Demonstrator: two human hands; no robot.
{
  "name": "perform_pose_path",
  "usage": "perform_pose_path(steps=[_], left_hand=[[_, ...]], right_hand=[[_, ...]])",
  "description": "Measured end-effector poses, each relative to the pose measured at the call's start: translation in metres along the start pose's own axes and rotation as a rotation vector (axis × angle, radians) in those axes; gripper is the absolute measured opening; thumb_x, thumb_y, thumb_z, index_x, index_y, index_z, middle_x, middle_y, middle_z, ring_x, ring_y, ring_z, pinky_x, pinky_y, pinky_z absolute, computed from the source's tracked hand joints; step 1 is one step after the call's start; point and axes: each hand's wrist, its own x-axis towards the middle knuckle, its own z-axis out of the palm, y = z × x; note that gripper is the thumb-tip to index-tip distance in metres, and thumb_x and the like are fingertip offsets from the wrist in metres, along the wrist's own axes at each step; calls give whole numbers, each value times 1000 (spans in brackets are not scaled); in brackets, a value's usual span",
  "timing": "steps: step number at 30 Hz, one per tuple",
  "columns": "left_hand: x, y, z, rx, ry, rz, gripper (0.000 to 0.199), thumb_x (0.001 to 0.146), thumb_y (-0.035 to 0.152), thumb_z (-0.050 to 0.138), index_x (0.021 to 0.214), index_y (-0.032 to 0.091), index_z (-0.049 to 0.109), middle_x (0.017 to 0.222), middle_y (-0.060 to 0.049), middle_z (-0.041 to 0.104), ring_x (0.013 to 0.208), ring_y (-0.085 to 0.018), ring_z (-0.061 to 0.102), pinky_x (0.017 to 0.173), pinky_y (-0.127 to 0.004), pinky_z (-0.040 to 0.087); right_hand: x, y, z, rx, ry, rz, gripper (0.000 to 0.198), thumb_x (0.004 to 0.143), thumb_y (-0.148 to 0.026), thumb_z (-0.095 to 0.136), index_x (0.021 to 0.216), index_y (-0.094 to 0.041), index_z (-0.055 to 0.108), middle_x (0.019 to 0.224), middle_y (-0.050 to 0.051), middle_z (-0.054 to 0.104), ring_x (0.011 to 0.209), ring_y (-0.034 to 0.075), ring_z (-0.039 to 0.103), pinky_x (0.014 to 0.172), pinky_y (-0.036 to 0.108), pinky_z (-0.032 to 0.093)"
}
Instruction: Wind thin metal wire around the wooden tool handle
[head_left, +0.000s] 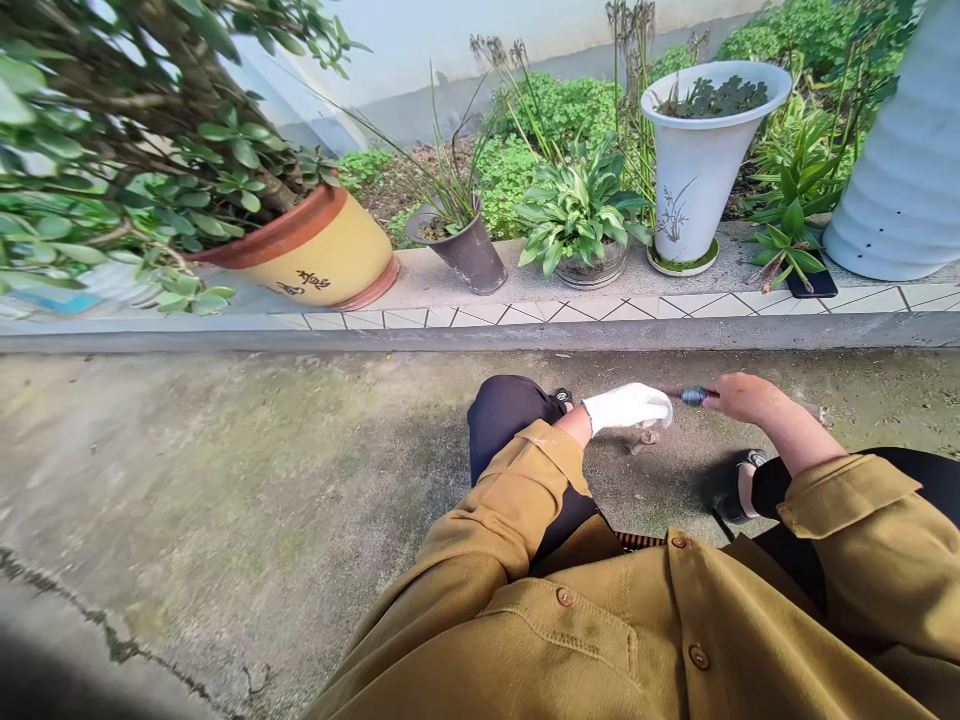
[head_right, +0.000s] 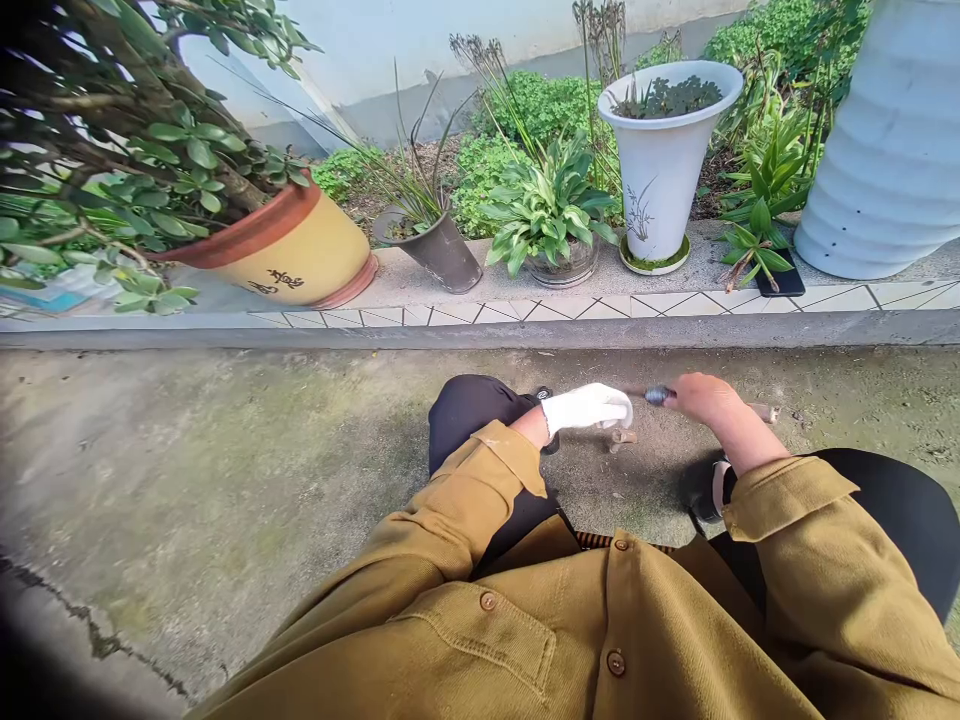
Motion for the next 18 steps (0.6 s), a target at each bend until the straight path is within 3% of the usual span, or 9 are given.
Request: perform_pose_path(steps=[4,7,9,12,16,18], left_hand=[[-3,9,2,-120,-22,-45,15,82,24,64,75,12,66,64,-1,58,56,-9,47,55,-21,36],[-3,12,2,-154,3,-23,16,81,28,67,78,12,66,71,-2,61,59,-9,50,58,-22,39],[-2,11,2,-226,47,-12,19,82,31,67,83,12,65,74,-3,62,62,-10,52,60,-22,42],[-2,10,3,-337,144,40,26,85,37,65,87,11,65,72,-4,61,62,-11,53,62,-24,44],[-6,12,6,-261,104,69,33,91,42,54,91,11,66,70,-2,58,62,-10,53,60,-22,43],[-7,13,7,-167,73,13,33,92,42,52,93,13,67,68,-1,57,59,-9,50,56,-20,40]], right_hand=[[-12,-5,2,228,-512,-188,26,81,-44,64,88,-20,72,59,1,58,50,15,51,52,28,37],[-24,-5,-8,464,-629,-404,43,78,-56,68,96,-17,72,61,-2,55,53,11,47,51,25,36],[-32,-3,-17,607,-550,-518,55,79,-62,65,109,-15,71,65,-2,54,56,10,46,53,24,36],[-40,-1,-27,777,-325,-544,56,81,-63,63,110,-15,69,66,-3,51,55,9,40,52,23,33],[-34,-2,-26,932,81,-398,47,85,-63,56,94,-18,65,68,0,53,56,11,43,51,24,34],[-24,-1,-22,828,258,-248,45,89,-61,49,95,-19,65,70,3,58,58,14,48,54,26,37]])
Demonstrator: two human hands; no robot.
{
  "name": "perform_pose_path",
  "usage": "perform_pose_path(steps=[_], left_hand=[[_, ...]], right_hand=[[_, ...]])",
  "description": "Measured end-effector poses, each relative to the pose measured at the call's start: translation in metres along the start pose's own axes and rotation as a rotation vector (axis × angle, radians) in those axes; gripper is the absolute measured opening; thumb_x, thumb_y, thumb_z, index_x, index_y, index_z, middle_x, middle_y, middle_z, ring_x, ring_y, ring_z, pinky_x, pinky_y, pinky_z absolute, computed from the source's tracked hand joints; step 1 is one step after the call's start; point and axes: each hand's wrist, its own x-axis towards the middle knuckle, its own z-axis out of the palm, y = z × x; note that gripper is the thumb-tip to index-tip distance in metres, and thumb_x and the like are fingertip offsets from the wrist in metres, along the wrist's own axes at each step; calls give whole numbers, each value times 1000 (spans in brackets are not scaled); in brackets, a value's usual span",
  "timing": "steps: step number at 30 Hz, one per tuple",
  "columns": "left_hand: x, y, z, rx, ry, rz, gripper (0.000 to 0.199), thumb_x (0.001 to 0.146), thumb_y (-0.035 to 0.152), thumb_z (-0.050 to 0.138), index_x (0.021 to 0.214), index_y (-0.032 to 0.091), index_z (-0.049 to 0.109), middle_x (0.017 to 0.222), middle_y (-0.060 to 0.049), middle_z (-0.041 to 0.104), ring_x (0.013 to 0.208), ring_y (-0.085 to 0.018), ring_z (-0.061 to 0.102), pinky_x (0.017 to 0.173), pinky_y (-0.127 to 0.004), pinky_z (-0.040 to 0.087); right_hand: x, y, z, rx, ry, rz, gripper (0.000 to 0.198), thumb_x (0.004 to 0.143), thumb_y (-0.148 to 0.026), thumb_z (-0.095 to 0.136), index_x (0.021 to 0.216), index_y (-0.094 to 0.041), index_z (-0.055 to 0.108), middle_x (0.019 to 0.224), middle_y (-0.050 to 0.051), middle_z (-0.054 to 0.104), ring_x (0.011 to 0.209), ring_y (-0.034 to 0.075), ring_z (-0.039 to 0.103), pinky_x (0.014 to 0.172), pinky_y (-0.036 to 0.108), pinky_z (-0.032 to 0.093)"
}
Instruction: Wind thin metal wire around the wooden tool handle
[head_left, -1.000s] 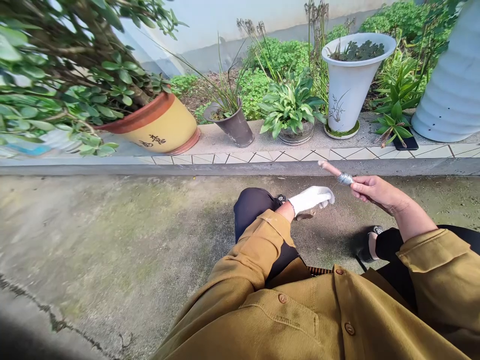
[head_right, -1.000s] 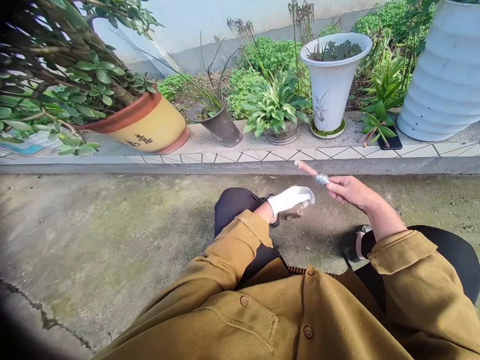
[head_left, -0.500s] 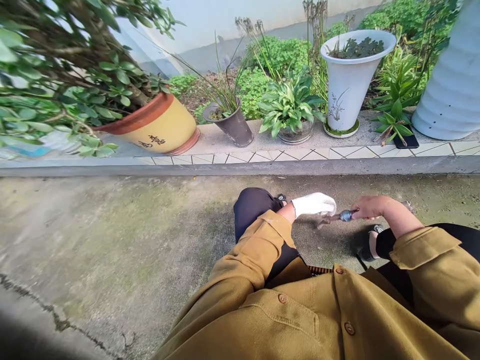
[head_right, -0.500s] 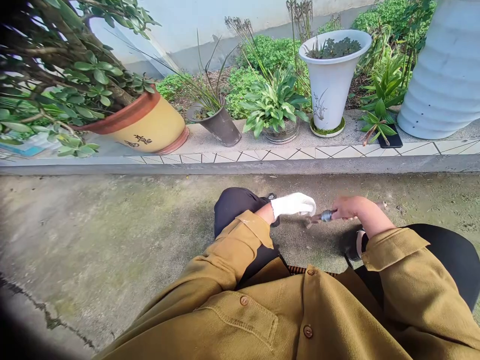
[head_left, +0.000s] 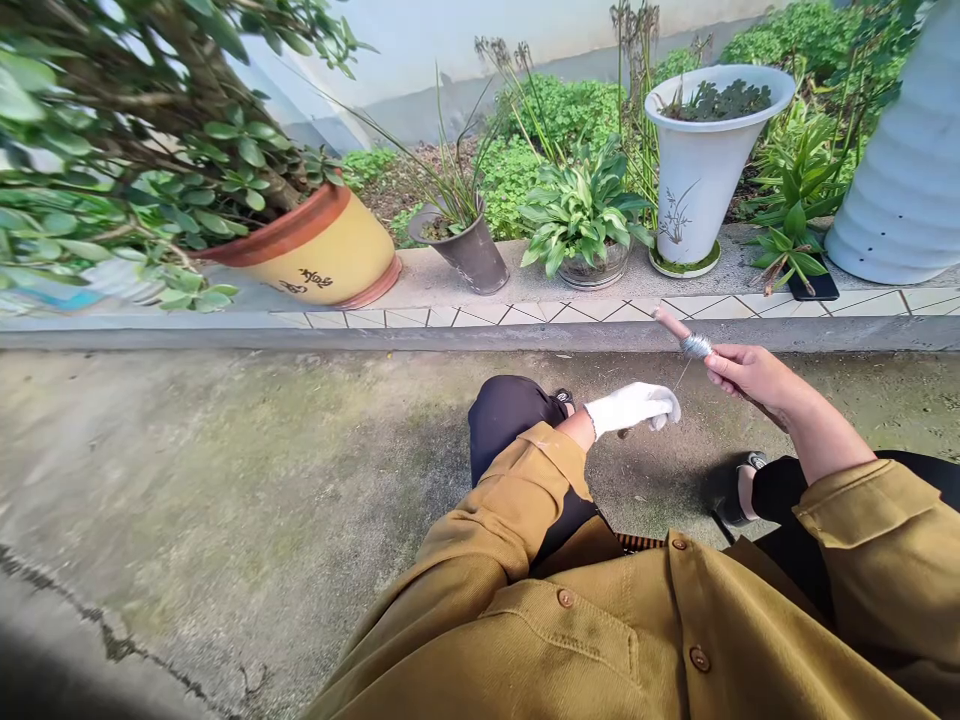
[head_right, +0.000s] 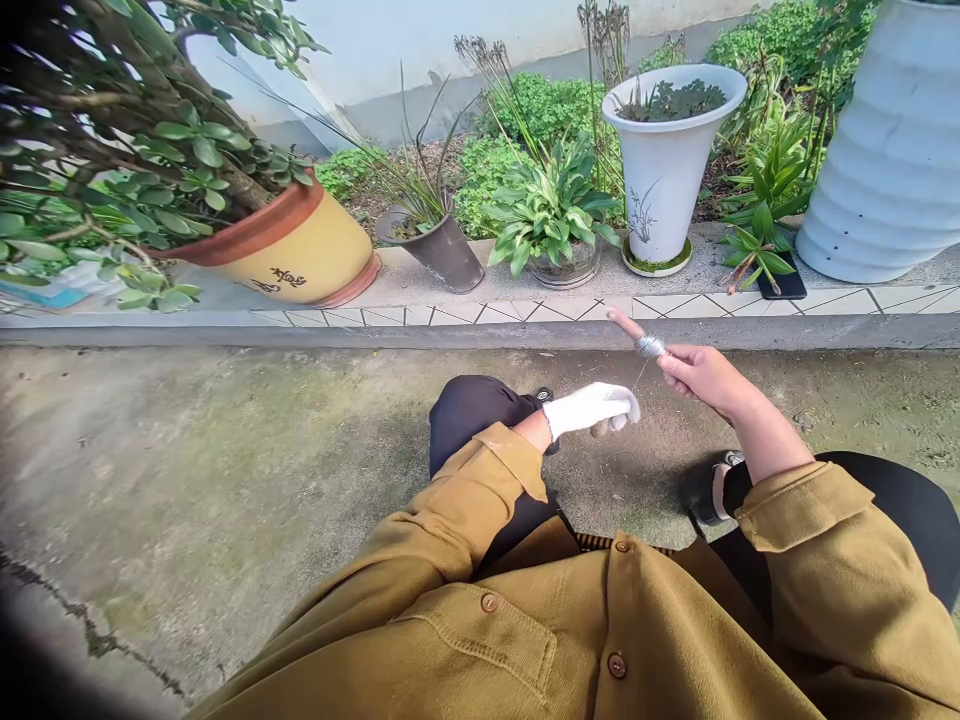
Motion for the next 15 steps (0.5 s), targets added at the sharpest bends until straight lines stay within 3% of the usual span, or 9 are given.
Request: perform_pose_path(steps=[3,5,7,11,15], left_hand=[[1,-2,0,89,-12,-29,31,90,41,54,93,14,68,64,0,56,55,-9,46,54,-21,37],[4,-4,-2,95,-21,-17,29,89,39,54,91,14,68,64,0,56,56,-9,46,56,-21,37],[6,-6,-4,140,-12,1,26,88,35,54,87,13,68,65,0,56,57,-8,45,57,-21,37],[5,-4,-6,266,57,-5,22,86,30,54,81,13,67,62,2,53,58,-8,44,56,-21,34],[2,2,-2,235,8,-33,19,82,28,59,76,13,67,63,1,56,58,-9,47,57,-22,35]], right_hand=[[11,9,5,-457,165,122,40,92,-52,48,104,-19,67,81,10,67,69,21,59,60,31,40],[14,11,9,-732,147,193,40,93,-48,47,111,-19,68,93,16,71,80,28,64,65,34,42],[13,9,14,-879,66,231,41,95,-45,44,115,-18,68,102,19,72,87,32,67,68,37,44],[8,6,23,-972,-176,272,35,93,-38,50,110,-15,71,106,21,72,94,33,68,71,37,46],[1,8,25,-837,-524,260,21,84,-35,64,83,-16,74,74,12,70,67,23,65,60,32,43]])
